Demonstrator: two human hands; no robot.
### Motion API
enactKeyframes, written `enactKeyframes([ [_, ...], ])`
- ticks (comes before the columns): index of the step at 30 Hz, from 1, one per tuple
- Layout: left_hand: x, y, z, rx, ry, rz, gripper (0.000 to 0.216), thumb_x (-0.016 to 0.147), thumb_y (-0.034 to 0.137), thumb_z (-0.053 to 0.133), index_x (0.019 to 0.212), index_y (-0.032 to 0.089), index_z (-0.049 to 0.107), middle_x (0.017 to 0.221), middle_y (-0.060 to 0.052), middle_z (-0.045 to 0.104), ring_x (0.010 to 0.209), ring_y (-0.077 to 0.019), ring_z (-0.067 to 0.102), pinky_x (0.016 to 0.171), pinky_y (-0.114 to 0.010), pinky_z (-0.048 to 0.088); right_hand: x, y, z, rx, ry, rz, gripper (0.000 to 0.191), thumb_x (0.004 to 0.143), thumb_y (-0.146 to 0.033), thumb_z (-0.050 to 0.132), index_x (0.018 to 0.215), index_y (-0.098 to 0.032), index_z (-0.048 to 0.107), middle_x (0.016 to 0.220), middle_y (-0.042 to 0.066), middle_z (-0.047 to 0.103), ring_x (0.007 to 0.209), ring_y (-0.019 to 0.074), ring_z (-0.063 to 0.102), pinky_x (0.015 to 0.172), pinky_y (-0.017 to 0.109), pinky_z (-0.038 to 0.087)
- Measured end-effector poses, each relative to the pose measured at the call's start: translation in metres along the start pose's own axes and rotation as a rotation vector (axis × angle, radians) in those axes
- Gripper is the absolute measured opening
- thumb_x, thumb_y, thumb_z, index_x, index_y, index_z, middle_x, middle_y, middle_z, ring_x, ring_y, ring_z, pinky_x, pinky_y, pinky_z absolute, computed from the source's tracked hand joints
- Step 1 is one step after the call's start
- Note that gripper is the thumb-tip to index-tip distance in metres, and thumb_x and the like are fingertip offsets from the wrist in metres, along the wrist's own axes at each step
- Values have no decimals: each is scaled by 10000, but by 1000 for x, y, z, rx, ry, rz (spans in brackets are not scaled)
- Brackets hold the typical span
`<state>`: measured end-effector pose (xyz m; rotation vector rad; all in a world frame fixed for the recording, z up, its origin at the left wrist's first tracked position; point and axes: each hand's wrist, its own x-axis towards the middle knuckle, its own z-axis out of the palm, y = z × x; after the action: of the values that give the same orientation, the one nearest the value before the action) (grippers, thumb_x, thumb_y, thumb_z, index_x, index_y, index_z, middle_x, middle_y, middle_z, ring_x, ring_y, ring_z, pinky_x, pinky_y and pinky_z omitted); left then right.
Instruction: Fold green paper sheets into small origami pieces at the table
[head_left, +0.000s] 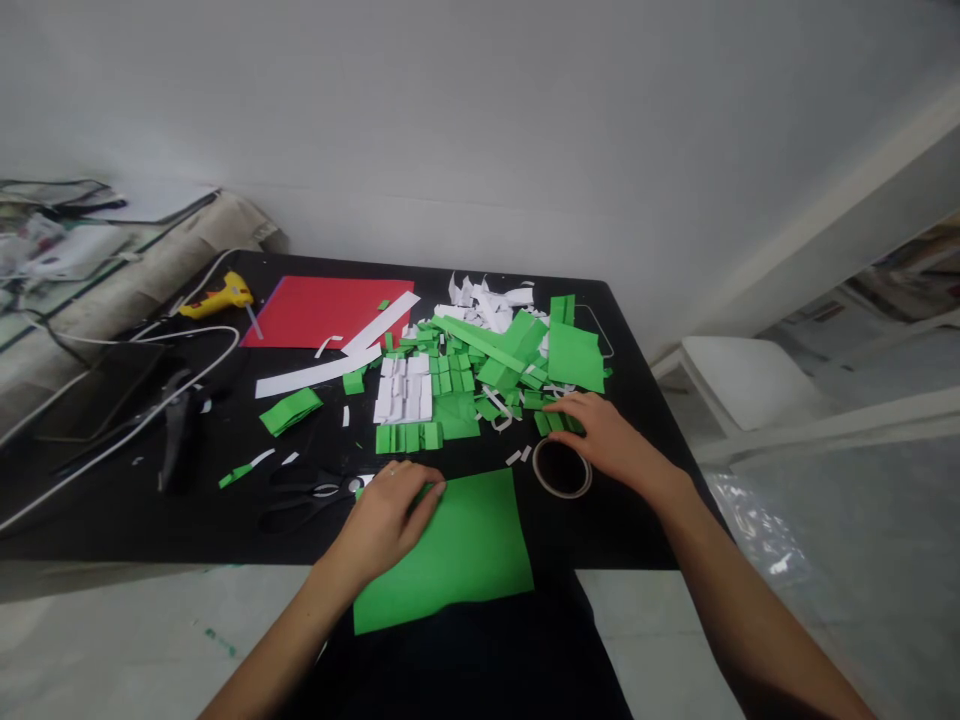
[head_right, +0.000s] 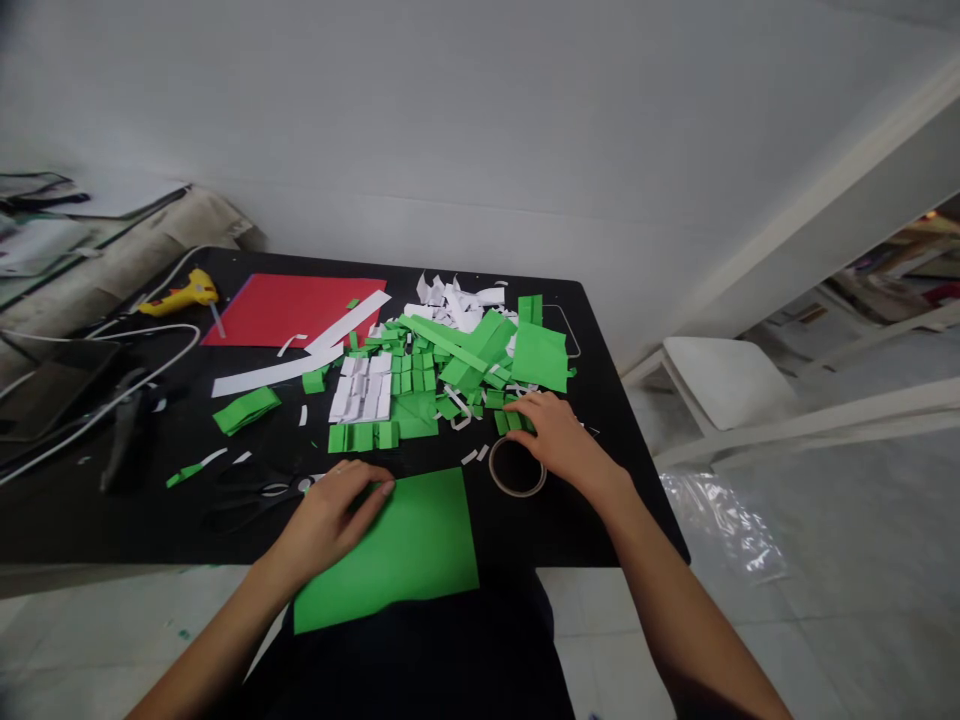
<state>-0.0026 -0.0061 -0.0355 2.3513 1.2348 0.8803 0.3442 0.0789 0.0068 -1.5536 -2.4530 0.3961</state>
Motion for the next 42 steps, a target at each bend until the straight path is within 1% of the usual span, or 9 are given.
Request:
enactKeyframes([
  [7, 1, 0, 0, -5, 7, 0, 134, 1081, 260, 528, 1057, 206, 648, 897, -41, 738, 805, -206, 676, 746, -349, 522, 1, -22, -19, 189, 120, 12, 293, 945, -336, 735, 1220, -232, 737, 1250, 108, 753, 1162, 329, 723, 1026, 533, 580],
  [13, 3, 1, -3, -11, -2, -13, 148, 1079, 256, 522, 1034, 206, 653, 884, -40, 740, 793, -205, 679, 742, -349, 518, 30, -57, -27, 318, 233, -172, 277, 964, -347, 730, 1216, -234, 738, 1185, 106, 754, 1051, 289, 728, 935, 467, 611],
  [16, 3, 1, -3, -31, 0, -22, 130, 1067, 245, 540, 1031, 209, 659, 881, -38, 736, 787, -204, 673, 736, -344, 516, 55, -72, -19, 331, 220, -232, 301, 951, -338, 752, 1228, -221, 736, 1190, 109, 743, 1025, 271, 714, 921, 461, 605],
  [22, 2, 2, -3, -28, -10, -28, 127, 1072, 243, 539, 1031, 209, 654, 890, -38, 737, 802, -211, 674, 746, -346, 516, 91, -99, 16, 206, -36, -304, 318, 968, -256, 737, 1268, -150, 717, 1240, 145, 694, 1101, 295, 687, 985, 463, 565],
  [25, 2, 2, -3, -30, -13, -27, 127, 1073, 245, 541, 1037, 206, 656, 894, -38, 739, 805, -213, 674, 750, -348, 516, 97, -107, 32, 142, -52, -304, 308, 982, -245, 730, 1260, -117, 700, 1236, 171, 672, 1159, 313, 651, 986, 450, 549],
  [29, 3, 1, -2, -29, -10, -28, 142, 1074, 252, 535, 1036, 206, 663, 889, -40, 742, 800, -214, 673, 745, -348, 514, 98, -107, 38, 147, -31, -301, 397, 960, -260, 771, 1317, -130, 655, 1284, 169, 652, 1246, 322, 609, 1071, 480, 516],
  [34, 3, 2, -1, -28, -16, -28, 154, 1077, 260, 528, 1037, 205, 666, 895, -45, 749, 802, -214, 679, 747, -356, 519, 81, -91, 24, 176, -18, -267, 520, 902, -174, 815, 1382, -182, 616, 1358, 153, 633, 1270, 329, 625, 1084, 512, 536],
  [38, 2, 1, -1, -22, -7, -22, 158, 1076, 258, 524, 1042, 202, 667, 894, -46, 750, 804, -212, 676, 747, -359, 523, 68, -76, 16, 155, -19, -222, 450, 917, -133, 756, 1350, -202, 657, 1381, 154, 651, 1284, 346, 643, 1084, 551, 542],
  [42, 2, 1, -1, -11, -8, -20, 157, 1073, 262, 525, 1039, 202, 666, 884, -47, 743, 795, -209, 674, 737, -357, 521, 71, -73, 22, 155, -14, -258, 388, 931, -119, 709, 1309, -205, 701, 1429, 152, 671, 1339, 344, 632, 1112, 566, 527],
])
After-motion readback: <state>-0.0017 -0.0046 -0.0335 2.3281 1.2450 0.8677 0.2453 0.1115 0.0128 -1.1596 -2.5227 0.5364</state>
